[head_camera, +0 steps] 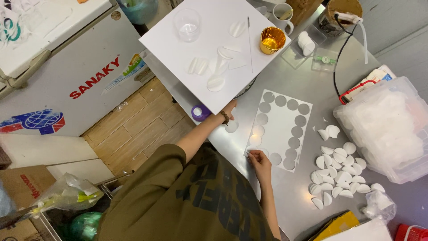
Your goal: Placing round white pads onto a template sheet and cutting them out with scissors.
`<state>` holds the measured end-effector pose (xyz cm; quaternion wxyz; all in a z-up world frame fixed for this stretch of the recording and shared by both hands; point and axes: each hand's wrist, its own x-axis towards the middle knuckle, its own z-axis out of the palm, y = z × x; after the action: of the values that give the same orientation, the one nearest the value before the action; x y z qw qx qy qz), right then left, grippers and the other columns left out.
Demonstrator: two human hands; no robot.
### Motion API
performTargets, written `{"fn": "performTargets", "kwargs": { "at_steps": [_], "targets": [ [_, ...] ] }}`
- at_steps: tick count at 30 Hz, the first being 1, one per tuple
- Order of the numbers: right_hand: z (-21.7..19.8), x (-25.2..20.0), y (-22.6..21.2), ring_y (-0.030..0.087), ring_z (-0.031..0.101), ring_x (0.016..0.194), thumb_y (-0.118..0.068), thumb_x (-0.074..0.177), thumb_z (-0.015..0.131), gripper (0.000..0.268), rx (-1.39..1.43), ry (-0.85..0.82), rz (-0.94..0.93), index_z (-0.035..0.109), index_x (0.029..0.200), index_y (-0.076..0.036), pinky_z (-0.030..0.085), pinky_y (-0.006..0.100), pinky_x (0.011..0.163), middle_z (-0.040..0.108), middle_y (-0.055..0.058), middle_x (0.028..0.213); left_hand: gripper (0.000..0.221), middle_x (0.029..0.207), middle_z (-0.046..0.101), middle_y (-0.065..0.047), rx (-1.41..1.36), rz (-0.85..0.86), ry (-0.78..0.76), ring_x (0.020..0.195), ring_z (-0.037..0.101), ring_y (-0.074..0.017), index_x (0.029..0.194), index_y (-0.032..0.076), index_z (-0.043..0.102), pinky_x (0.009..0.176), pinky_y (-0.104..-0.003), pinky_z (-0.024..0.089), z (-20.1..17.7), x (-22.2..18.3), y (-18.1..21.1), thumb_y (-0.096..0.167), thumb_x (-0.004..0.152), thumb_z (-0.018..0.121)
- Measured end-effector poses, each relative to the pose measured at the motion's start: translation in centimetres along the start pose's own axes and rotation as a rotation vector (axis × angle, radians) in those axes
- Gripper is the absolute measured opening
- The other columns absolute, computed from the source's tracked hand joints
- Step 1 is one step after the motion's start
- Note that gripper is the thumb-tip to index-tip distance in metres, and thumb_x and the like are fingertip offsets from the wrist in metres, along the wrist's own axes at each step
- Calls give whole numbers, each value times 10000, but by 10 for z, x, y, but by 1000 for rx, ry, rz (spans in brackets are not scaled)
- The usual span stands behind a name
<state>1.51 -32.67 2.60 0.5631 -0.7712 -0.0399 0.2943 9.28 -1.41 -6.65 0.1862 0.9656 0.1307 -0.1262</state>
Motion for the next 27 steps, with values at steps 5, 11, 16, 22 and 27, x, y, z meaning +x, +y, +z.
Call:
{"fn": "performTargets", "kwargs": {
  "at_steps": [5,11,16,22,27],
  "targets": [
    [3,-2,-5,96,654,775,-123,939,704,176,-22,-27,-16,721,1069,-6,541,245,734,735,37,884,672,1206,634,-103,-329,-12,-9,1127,598,-319,1249,163,608,977,-433,479,-9,-9,-10,344,684,925],
    [5,-2,-9,127,649,767,-130,941,712,208,18,-29,43,713,1092,13,534,262,698,727,57,880,387,1223,624,-81,-849,-93,-218,965,687,-264,1247,116,622,733,-354,615,-16,-42,3,188,882,731],
    [8,-11,-51,147,670,787,-132,947,695,269,181,-45,47,655,1165,19,551,279,674,712,63,931,456,1212,563,-61,-1118,38,-273,919,649,-216,1299,79,562,828,-352,626,-40,-84,39,-9,853,601],
    [14,3,-53,136,695,788,-180,968,624,273,290,-66,-38,625,1174,0,607,295,659,687,30,961,432,1180,659,-156,-1158,99,-294,979,706,-207,1205,21,569,814,-402,660,-61,-134,89,0,804,729],
    [5,14,-12,131,679,714,-183,1001,651,227,266,-11,23,668,1070,32,588,283,668,678,64,827,539,1265,648,-125,-98,103,219,1154,615,-287,1234,95,621,1029,-487,471,-51,-145,39,443,845,756]
  ]
}}
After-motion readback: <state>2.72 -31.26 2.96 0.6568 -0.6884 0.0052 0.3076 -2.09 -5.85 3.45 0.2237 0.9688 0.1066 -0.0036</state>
